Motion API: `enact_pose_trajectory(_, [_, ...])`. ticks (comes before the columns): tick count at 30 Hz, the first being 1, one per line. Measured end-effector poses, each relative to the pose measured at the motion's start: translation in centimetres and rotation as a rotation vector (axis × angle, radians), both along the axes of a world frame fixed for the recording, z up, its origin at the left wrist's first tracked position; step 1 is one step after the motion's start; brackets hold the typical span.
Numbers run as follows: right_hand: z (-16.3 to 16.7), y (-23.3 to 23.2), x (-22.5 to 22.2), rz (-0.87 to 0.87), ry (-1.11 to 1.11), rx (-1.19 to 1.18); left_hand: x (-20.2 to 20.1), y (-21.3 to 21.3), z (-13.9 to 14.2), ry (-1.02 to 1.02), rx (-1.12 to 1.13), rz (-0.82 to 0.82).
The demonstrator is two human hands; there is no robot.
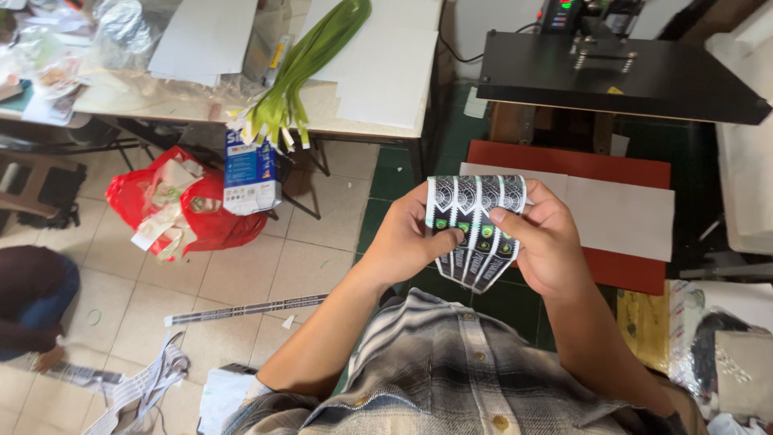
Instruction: The person holds a roll of printed black ribbon strips, unrolls and separates them, then lays them flat on the table and aligns the strips edge to edge while smoothing them down by hand. The person repeats the aligning and pressing along the length of the strips.
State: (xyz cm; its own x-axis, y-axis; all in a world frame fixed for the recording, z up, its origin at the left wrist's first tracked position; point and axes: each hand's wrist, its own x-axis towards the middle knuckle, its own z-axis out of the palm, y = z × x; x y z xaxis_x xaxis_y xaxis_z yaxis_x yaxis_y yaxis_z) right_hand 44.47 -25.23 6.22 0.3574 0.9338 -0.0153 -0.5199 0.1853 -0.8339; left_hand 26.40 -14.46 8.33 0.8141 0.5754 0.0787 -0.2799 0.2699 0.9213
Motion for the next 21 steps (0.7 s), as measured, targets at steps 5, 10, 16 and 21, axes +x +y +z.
enact_pose_trajectory(5, [-0.1, 0.6, -0.1, 0.013, -0.033, -0.007, -1.2, -0.2, 0.5, 0.057, 0.016, 0.022])
enact_pose_trajectory(10, [0.0, 2.4, -0.9, 0.075, -0.001, 0.001, -2.8, 0.1, 0.7, 0.074, -0.035, 0.091])
enact_pose_trajectory(16, [0.3, 5.4, -1.7, 0.321, 0.251, -0.108, -5.5, 1.5, 0.3, 0.004, -0.148, 0.168])
enact_pose_trajectory(21, [0.1, 8.8, -2.9, 0.485, 0.251, -0.188, -8.3, 3.1, -0.4, -0.027, -0.093, 0.230])
